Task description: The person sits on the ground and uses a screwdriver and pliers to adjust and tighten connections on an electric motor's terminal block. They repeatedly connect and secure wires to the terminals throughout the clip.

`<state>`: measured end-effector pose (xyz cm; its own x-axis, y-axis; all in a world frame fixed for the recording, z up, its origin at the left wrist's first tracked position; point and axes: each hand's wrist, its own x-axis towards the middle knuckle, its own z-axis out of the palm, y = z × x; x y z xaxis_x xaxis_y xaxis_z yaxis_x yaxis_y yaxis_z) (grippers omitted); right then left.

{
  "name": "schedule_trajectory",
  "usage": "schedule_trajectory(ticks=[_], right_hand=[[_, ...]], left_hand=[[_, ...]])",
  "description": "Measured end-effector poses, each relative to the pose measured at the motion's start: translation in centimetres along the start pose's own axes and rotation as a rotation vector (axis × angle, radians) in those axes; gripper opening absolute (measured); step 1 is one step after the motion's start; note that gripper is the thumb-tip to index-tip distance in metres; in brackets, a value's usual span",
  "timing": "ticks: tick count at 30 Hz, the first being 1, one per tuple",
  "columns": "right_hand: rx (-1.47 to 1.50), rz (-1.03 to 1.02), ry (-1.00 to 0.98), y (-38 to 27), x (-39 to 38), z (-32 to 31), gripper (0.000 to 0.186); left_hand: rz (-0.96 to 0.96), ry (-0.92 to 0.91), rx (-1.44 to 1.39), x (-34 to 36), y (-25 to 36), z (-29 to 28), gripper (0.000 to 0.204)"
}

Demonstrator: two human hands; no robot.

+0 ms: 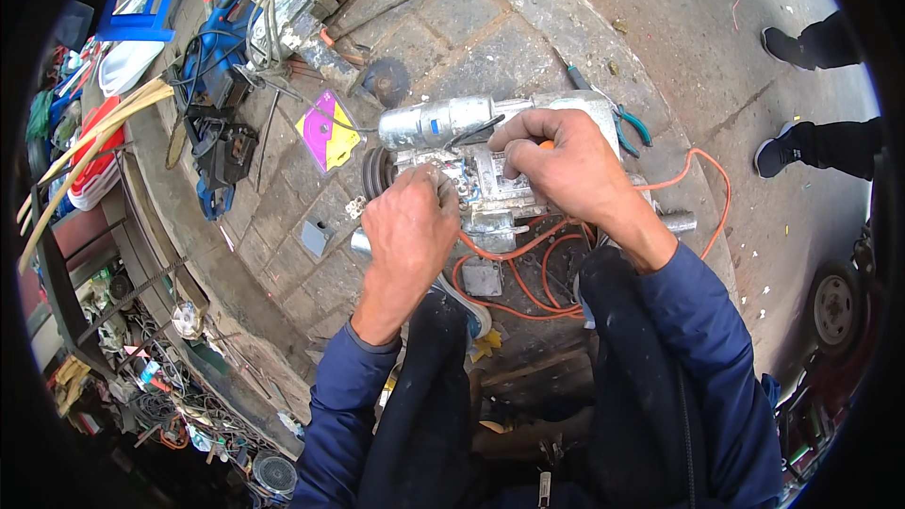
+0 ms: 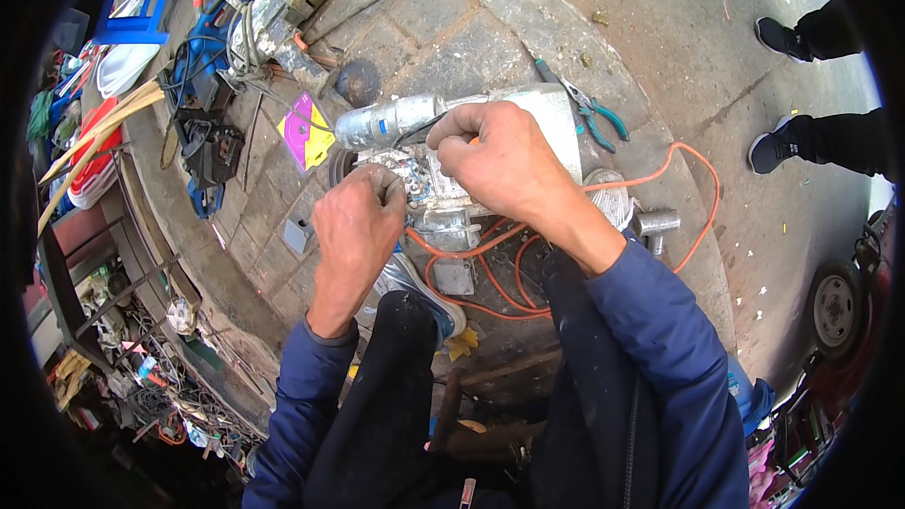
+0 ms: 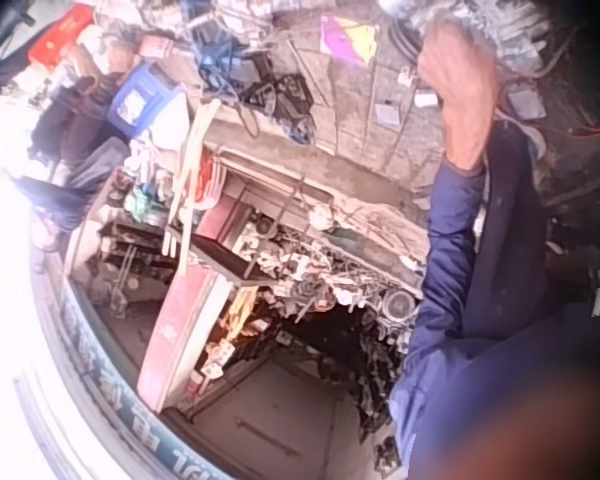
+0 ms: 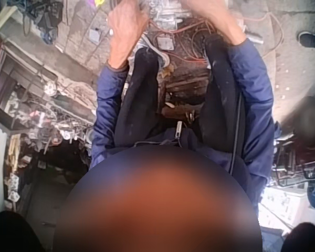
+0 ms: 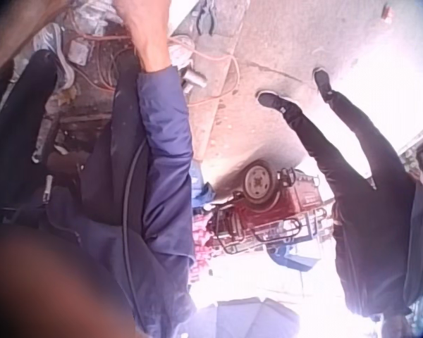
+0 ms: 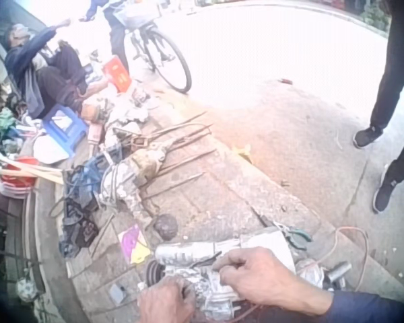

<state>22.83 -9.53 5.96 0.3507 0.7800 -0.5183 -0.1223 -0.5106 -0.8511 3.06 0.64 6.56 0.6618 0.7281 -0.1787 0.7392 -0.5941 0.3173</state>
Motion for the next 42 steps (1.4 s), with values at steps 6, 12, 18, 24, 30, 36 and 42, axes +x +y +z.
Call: schedule_trajectory(ticks=[6, 12, 18, 24, 30, 36, 42], right_hand=[[0.189, -0.076, 0.101, -5.2, -1.7, -2.8, 0.03], [0.527, -0.458, 0.177, -10.4, -4.0, -5.0, 0.029], [0.636, -0.662, 0.079, -11.7, -3.5, -2.1, 0.027], [0.531, -0.732, 0.068, -11.9, -2.0, 1.6, 0.026], [0.459, -0.787, 0.085, -11.2, -1.0, 3.5, 0.024], [0.429, -0.805, 0.132, -11.0, -1.2, 4.7, 0.023], [0.348, -0.776, 0.049, -11.2, -1.2, 4.2, 0.022]], left_hand=[[-0.013, -0.01, -0.101, 0.0, -1.6, 0.3, 0.012], [-0.085, -0.041, -0.273, -0.3, -2.9, 1.3, 0.013], [-0.072, 0.028, -0.305, -1.0, -2.8, 1.7, 0.011], [-0.005, 0.136, -0.38, -1.3, -3.1, 2.7, 0.01], [0.059, 0.146, -0.344, -1.2, -4.0, 3.0, 0.011], [0.04, 0.168, -0.406, -1.2, -3.5, 2.6, 0.013], [0.021, 0.156, -0.424, -1.2, -3.5, 2.5, 0.015]])
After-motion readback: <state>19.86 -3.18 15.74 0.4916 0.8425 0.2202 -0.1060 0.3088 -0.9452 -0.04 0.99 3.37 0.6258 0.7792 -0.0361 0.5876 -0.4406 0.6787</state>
